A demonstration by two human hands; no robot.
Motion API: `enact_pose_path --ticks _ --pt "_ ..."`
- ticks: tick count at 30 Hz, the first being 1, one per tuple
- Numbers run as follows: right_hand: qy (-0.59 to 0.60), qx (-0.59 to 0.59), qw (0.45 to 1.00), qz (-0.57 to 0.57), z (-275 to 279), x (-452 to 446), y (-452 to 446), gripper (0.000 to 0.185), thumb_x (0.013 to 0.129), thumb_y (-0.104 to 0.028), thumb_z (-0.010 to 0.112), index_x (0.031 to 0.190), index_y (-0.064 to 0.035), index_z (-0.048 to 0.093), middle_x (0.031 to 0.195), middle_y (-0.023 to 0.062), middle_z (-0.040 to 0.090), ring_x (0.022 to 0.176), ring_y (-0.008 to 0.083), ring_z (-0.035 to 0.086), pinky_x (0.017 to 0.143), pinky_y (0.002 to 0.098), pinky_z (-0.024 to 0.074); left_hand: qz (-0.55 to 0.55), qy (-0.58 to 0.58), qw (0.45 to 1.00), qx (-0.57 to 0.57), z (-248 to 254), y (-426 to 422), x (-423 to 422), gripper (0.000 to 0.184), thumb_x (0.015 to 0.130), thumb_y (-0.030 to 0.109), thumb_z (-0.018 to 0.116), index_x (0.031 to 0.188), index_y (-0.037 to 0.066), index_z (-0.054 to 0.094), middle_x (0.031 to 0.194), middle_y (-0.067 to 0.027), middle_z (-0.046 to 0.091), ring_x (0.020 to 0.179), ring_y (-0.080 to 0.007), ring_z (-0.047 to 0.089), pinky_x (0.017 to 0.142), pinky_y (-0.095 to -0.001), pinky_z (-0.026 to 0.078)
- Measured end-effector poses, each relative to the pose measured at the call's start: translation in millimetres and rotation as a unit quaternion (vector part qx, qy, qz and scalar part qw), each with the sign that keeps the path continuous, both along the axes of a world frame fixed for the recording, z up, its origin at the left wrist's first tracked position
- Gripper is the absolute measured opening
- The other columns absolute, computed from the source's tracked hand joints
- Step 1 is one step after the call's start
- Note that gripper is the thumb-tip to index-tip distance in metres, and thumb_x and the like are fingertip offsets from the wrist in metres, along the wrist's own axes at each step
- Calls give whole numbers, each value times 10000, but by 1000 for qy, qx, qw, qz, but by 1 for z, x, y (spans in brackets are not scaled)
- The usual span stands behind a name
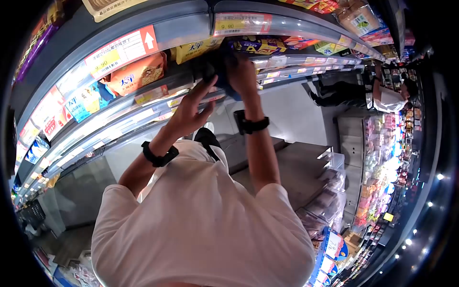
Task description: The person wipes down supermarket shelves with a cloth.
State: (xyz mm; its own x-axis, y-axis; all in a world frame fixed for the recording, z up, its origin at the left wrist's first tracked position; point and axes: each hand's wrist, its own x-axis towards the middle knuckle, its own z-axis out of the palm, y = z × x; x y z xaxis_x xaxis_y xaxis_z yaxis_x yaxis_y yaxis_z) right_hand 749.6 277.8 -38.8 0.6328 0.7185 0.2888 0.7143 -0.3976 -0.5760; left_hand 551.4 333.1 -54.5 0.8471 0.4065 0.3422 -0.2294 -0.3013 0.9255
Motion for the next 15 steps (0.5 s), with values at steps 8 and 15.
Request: enact_pose_path --ticks 8,15 --pt "-28 -91 995 -5 -5 7 4 417 863 -404 662 1136 -90 690 913 248 704 878 457 671 769 508 554 40 68 986 149 3 -7 6 592 890 161 650 1427 59 425 1450 -284 391 1375 -452 342 1124 -494 337" --pt "-83 -96 989 -81 9 7 10 445 855 -415 624 1143 -83 691 1013 273 690 965 439 665 844 535 532 -100 189 974 72 -62 -6 31 780 912 298 644 1525 15 252 1494 -310 370 1399 -402 379 1154 -427 337"
